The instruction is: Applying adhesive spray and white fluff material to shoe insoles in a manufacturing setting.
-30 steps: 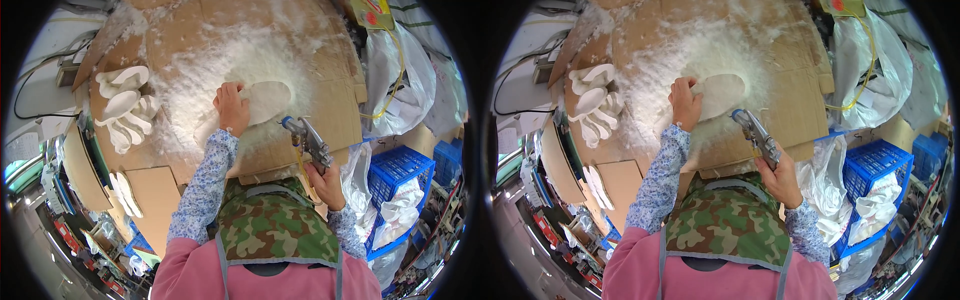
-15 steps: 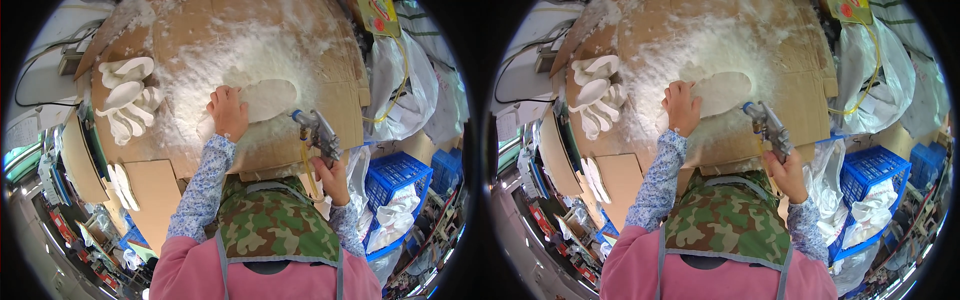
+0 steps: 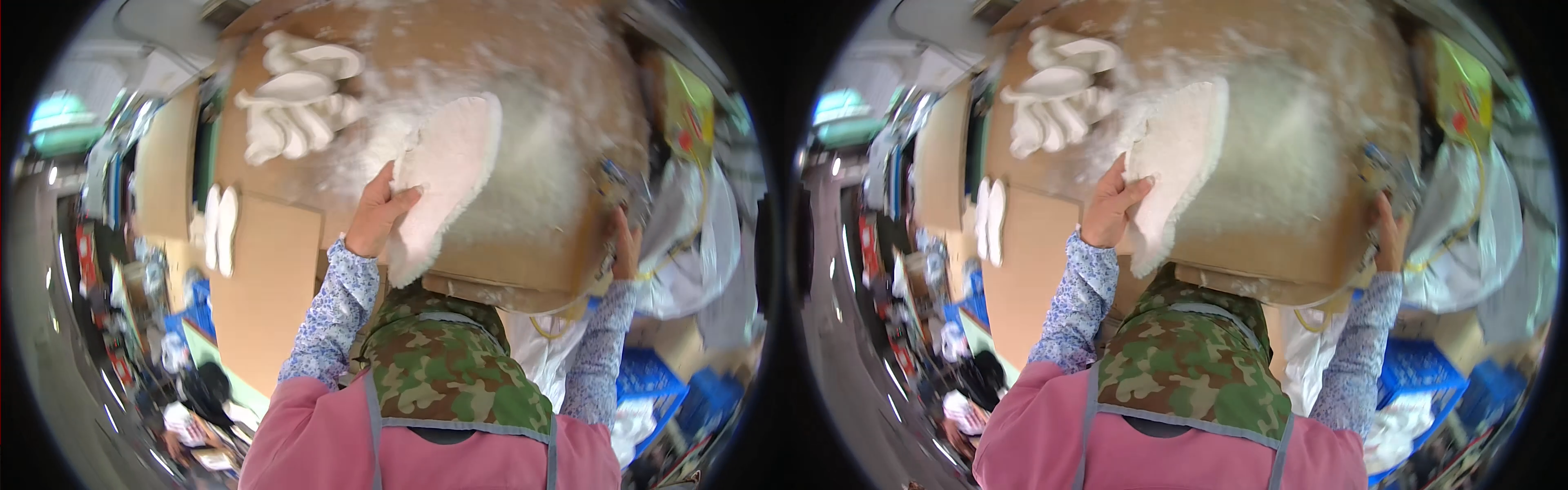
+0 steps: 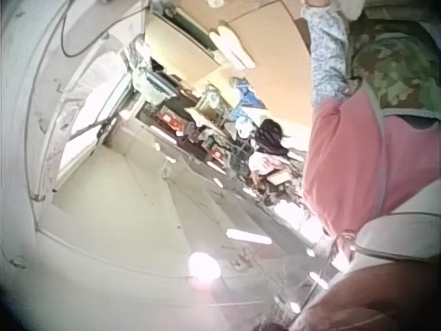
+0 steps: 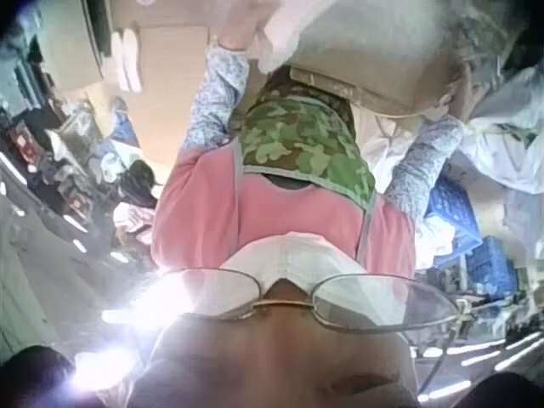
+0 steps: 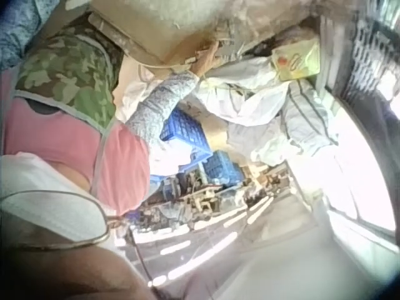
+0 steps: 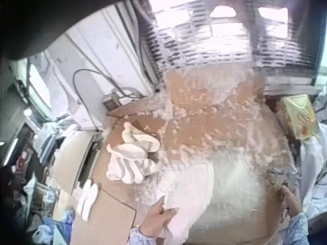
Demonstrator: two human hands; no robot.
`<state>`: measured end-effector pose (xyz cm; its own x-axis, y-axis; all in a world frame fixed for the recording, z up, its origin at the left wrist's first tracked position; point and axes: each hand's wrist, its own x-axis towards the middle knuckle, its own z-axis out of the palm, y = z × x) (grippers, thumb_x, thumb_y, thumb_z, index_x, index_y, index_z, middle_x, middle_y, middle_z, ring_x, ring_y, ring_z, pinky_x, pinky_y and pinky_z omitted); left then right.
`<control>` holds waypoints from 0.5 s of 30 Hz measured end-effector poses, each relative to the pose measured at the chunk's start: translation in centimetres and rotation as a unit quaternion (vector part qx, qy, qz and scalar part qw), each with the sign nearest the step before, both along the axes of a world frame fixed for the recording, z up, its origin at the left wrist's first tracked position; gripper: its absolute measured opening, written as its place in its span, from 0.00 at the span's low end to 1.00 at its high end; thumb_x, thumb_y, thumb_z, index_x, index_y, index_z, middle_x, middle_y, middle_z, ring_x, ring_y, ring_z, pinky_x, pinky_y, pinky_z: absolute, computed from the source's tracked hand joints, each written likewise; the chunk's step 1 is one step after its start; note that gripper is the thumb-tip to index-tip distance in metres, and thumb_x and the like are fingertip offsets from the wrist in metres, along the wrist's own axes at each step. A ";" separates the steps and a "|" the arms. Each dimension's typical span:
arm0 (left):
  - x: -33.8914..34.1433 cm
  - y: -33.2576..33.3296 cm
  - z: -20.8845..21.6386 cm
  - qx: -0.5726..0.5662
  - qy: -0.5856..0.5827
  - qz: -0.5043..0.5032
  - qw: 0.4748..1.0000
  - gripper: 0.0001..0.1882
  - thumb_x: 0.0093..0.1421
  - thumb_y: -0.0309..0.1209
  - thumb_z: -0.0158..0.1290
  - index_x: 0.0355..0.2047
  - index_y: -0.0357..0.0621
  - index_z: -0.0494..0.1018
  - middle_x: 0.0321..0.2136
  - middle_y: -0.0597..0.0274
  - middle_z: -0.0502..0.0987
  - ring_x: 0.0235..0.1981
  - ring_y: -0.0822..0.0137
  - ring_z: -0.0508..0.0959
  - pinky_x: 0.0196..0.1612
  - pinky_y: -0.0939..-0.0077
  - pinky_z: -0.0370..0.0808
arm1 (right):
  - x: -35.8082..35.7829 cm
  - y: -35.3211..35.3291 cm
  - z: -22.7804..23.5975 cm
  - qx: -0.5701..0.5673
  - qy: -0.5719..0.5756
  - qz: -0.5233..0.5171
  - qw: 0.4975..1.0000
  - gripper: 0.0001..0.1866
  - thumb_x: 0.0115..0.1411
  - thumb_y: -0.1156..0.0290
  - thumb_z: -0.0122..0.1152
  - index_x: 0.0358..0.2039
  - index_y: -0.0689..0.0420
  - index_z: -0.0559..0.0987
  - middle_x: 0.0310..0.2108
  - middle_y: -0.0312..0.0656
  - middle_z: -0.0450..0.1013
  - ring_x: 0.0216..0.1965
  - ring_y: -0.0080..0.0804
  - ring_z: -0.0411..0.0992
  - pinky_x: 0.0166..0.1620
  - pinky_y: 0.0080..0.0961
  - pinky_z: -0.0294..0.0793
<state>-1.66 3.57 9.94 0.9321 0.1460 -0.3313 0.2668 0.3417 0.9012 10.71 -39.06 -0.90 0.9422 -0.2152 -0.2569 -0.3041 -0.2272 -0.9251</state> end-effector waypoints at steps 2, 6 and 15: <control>-2.5 1.5 0.7 -0.017 0.004 0.062 0.998 0.28 0.60 0.22 0.53 0.61 0.40 0.61 0.51 0.58 0.74 0.51 0.68 0.74 0.54 0.73 0.71 | 0.2 -2.9 -2.3 -0.082 0.019 0.045 0.995 0.13 0.60 0.61 0.63 0.35 0.58 0.76 0.31 0.32 0.71 0.30 0.18 0.67 0.31 0.19 0.66; -8.9 5.0 0.4 -0.068 -0.021 0.184 0.980 0.29 0.59 0.21 0.53 0.62 0.40 0.60 0.50 0.60 0.74 0.50 0.69 0.74 0.54 0.73 0.71 | -1.5 -0.6 -3.7 -0.176 -0.064 0.071 0.980 0.20 0.62 0.57 0.60 0.40 0.64 0.74 0.36 0.38 0.71 0.35 0.26 0.67 0.40 0.23 0.68; -24.6 8.6 -1.2 -0.190 -0.127 0.390 0.892 0.28 0.63 0.26 0.51 0.62 0.40 0.57 0.54 0.56 0.71 0.52 0.67 0.74 0.54 0.71 0.73 | 4.8 3.1 -7.1 -0.356 -0.186 0.166 0.901 0.28 0.61 0.62 0.62 0.55 0.68 0.69 0.46 0.54 0.74 0.42 0.43 0.74 0.46 0.34 0.75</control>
<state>-26.26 12.12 8.75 0.6482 0.7048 -0.2882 -0.3814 0.6281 0.6783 15.48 -36.00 -8.02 0.9773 0.1093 0.1813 0.1911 -0.8241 -0.5333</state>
